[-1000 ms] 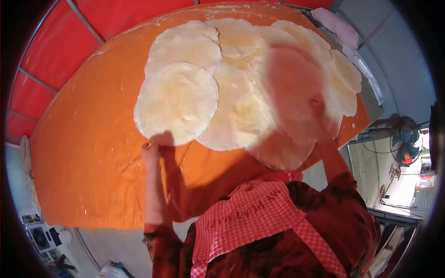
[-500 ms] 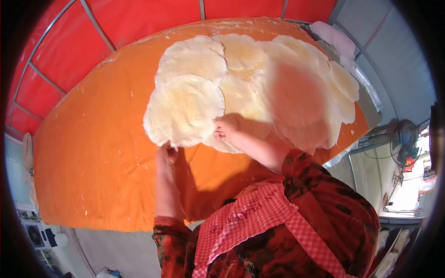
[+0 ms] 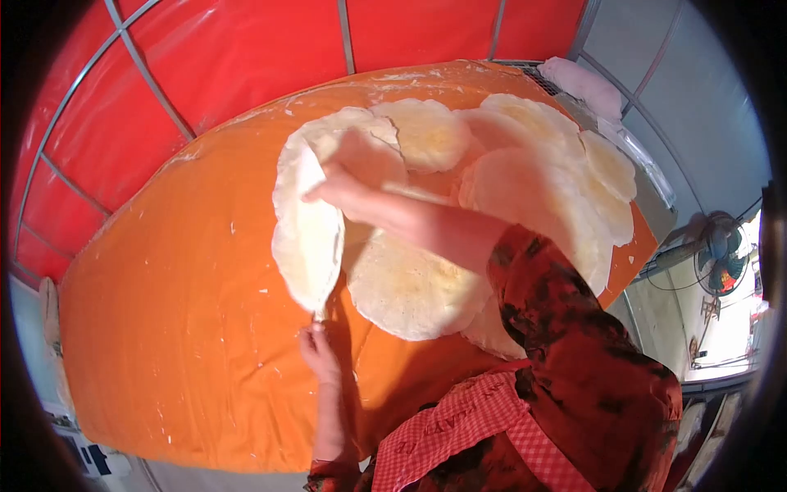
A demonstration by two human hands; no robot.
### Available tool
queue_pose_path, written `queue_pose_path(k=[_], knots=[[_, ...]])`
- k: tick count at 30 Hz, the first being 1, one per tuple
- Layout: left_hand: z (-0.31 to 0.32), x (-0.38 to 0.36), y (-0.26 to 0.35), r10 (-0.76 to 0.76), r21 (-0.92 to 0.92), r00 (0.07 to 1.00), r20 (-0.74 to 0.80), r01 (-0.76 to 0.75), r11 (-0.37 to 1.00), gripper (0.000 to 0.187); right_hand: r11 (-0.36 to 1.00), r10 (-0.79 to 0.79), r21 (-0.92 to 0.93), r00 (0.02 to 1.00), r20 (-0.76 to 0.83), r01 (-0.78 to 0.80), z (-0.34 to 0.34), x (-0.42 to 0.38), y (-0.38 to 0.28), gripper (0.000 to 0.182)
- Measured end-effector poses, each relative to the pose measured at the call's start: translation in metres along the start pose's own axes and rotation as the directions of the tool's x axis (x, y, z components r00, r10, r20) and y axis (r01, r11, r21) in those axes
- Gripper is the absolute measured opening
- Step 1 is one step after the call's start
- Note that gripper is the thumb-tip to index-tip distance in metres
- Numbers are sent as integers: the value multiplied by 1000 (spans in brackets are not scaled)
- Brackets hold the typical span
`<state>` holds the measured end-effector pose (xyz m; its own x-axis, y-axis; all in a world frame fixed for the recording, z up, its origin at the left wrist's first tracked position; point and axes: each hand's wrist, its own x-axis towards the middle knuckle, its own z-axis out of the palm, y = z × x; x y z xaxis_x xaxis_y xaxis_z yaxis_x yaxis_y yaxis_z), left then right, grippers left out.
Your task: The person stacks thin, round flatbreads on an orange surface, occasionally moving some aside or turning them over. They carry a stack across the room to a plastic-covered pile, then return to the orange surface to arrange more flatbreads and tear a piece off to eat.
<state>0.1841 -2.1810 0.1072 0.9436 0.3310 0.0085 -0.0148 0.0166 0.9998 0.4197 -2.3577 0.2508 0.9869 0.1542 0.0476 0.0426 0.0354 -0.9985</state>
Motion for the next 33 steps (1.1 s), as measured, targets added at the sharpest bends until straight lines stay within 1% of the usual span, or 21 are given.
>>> queue_pose_path(k=[1, 2, 4, 6, 8, 9, 10, 11, 13, 15, 18, 21, 22, 23, 24, 27, 28, 30, 31, 32, 33], knots=[[-1, -1, -12, 213, 265, 977, 25, -212, 941, 7, 991, 40, -130, 999, 8, -38, -5, -17, -66, 40], [1, -3, -15, 298, 430, 950, 89, -307, 849, 7, 963, 83, -259, 996, 12, -77, -13, -36, -127, 38], [5, -4, -18, 415, 682, 874, 252, -464, 564, 9, 994, 97, -57, 994, 46, -94, -53, 9, -105, 42], [12, 1, -20, 428, 675, 873, 235, -463, 575, 11, 957, -50, 289, 987, 150, 5, -91, 43, -56, 36], [12, 3, -22, 449, 669, 862, 235, -478, 569, 11, 999, 22, 29, 999, -47, -21, -136, 74, 17, 47], [11, 4, -24, 438, 676, 866, 243, -475, 564, 11, 961, -13, -273, 976, -217, -48, -146, 74, 41, 52], [10, 5, -26, 429, 683, 867, 254, -475, 555, 11, 875, -52, -471, 946, -320, -111, -155, 74, 65, 54], [10, 7, -27, 421, 692, 867, 265, -475, 544, 11, 749, -91, -627, 904, -418, -214, -164, 74, 89, 56], [11, 10, -25, 420, 692, 865, 276, -481, 538, 10, 621, -15, -681, 862, -506, -389, -177, 81, 121, 54], [12, 11, -28, 416, 698, 866, 279, -480, 532, 11, 542, 140, -638, 807, -573, -547, -188, 85, 139, 51], [13, 12, -27, 408, 704, 868, 282, -477, 527, 11, 682, 147, -600, 882, -448, -418, -204, 95, 154, 51], [14, 11, -27, 395, 703, 878, 269, -459, 542, 12, 766, 199, -514, 903, -380, -385, -209, 101, 153, 47], [14, 12, -28, 384, 712, 882, 273, -454, 536, 12, 899, 220, -292, 913, -344, -326, -209, 103, 154, 47], [13, 11, -29, 373, 721, 885, 278, -449, 529, 12, 966, 230, -46, 925, -303, -255, -208, 105, 155, 47], [13, 11, -29, 363, 729, 888, 282, -444, 521, 12, 962, 229, 208, 938, -260, -177, -208, 106, 156, 47], [13, 11, -27, 370, 718, 885, 282, -451, 531, 12, 821, 475, 399, 876, -81, -408, -215, 104, 145, 54], [13, 11, -27, 372, 719, 885, 279, -449, 530, 12, 858, 485, 269, 862, -145, -438, -208, 100, 134, 58], [12, 10, -29, 377, 721, 886, 271, -446, 529, 12, 870, 474, -1, 837, -275, -493, -188, 87, 112, 66], [11, 11, -28, 378, 719, 886, 267, -444, 535, 12, 938, 309, -73, 913, -266, -338, -176, 86, 103, 66], [12, 11, -26, 377, 714, 888, 264, -443, 542, 12, 974, 135, -143, 959, -247, -174, -162, 90, 94, 67], [14, 10, -25, 371, 710, 890, 266, -441, 549, 12, 963, -67, -269, 964, -258, -5, -145, 97, 79, 66]])
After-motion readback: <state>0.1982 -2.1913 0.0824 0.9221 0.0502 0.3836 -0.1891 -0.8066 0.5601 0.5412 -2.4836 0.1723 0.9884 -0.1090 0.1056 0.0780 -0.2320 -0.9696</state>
